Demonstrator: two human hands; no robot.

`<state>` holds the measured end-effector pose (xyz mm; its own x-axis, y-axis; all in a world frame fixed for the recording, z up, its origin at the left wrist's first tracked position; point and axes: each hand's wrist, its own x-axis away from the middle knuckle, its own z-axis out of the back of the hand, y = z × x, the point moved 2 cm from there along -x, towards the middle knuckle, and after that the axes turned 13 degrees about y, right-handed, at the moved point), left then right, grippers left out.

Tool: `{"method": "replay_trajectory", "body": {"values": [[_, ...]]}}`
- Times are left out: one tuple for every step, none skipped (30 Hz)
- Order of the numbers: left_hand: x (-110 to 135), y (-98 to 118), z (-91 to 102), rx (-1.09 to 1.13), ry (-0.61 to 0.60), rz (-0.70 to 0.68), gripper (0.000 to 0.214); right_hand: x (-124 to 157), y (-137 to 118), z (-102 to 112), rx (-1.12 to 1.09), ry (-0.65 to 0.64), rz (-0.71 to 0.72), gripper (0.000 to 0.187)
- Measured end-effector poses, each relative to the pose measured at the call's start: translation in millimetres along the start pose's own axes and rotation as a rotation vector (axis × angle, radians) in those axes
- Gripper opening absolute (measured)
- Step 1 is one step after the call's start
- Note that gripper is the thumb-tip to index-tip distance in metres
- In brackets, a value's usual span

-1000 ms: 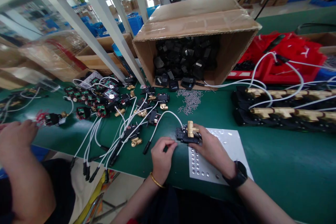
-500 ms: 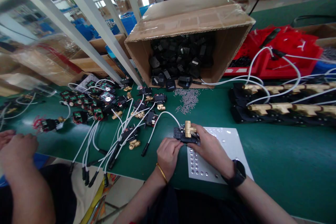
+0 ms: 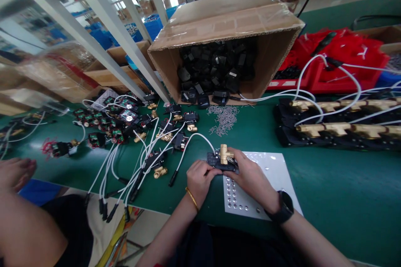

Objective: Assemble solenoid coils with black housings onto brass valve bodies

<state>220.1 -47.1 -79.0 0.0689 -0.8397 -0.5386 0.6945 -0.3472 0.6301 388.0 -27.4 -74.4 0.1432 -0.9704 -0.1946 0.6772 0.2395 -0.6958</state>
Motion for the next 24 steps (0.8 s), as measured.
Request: {"method": "replay_trajectory", "body": {"values": [[0,0,0.2,-0.006,-0.007,-0.016,0.020,0,0,0,-0.003,-0.002,-0.001,0.053],[0,-1,0.5,-0.015,-0.014,-0.035,0.019,0,0,0,-0.004,-0.005,-0.002,0.053],[0,-1,0.9,-0.027,-0.022,-0.055,0.019,0,-1,0,-0.002,-0.007,-0.004,0.053],[0,-1,1.1,-0.043,-0.032,-0.078,0.018,0,-1,0,0.002,-0.009,-0.007,0.053],[1,-1,1.3,-0.061,-0.043,-0.097,0.017,0,-1,1,0.007,-0.013,-0.011,0.054],[2,-1,1.3,-0.079,-0.055,-0.111,0.016,0,-1,1,0.011,-0.015,-0.014,0.055],[4,-1,1.3,-0.096,-0.066,-0.116,0.015,0,-1,1,0.014,-0.017,-0.016,0.056],[5,-1,1.4,-0.107,-0.075,-0.114,0.014,0,-1,1,0.015,-0.018,-0.017,0.056],[7,0,1.7,-0.109,-0.083,-0.109,0.012,0,-2,2,0.014,-0.020,-0.018,0.056],[8,1,2.5,-0.099,-0.086,-0.102,0.011,0,-2,2,0.012,-0.022,-0.018,0.056],[10,2,4.0,-0.080,-0.086,-0.086,0.010,0,-2,2,0.010,-0.023,-0.018,0.056],[11,2,6.3,-0.060,-0.079,-0.054,0.009,0,-2,3,0.008,-0.022,-0.017,0.056],[12,2,9.6,-0.046,-0.067,0.008,0.009,0,-2,3,0.009,-0.018,-0.018,0.056],[12,1,13.8,-0.040,-0.047,0.099,0.009,0,-2,2,0.012,-0.008,-0.021,0.057],[12,-1,18.8,-0.045,-0.021,0.210,0.010,0,-2,2,0.017,0.004,-0.028,0.057],[11,-4,24.0,-0.059,0.002,0.320,0.011,0,-1,1,0.021,0.016,-0.037,0.057],[10,-7,28.8,-0.077,0.011,0.404,0.012,0,0,1,0.022,0.026,-0.046,0.056],[7,-9,32.6,-0.088,-0.004,0.446,0.012,0,0,0,0.020,0.036,-0.054,0.056],[4,-11,35.2,-0.092,-0.037,0.449,0.013,0,0,0,0.014,0.045,-0.058,0.056],[0,-12,36.3,-0.092,-0.082,0.426,0.013,-1,0,1,0.002,0.057,-0.059,0.056],[-4,-13,36.2,-0.089,-0.131,0.394,0.014,-2,-1,2,-0.011,0.077,-0.064,0.055],[-7,-14,34.9,-0.086,-0.173,0.367,0.014,-3,-2,5,-0.020,0.104,-0.076,0.055],[-11,-14,32.6,-0.083,-0.208,0.347,0.013,-5,-3,10,-0.024,0.133,-0.096,0.054],[-15,-14,29.6,-0.084,-0.239,0.330,0.013,-7,-4,15,-0.022,0.160,-0.120,0.053]]}}
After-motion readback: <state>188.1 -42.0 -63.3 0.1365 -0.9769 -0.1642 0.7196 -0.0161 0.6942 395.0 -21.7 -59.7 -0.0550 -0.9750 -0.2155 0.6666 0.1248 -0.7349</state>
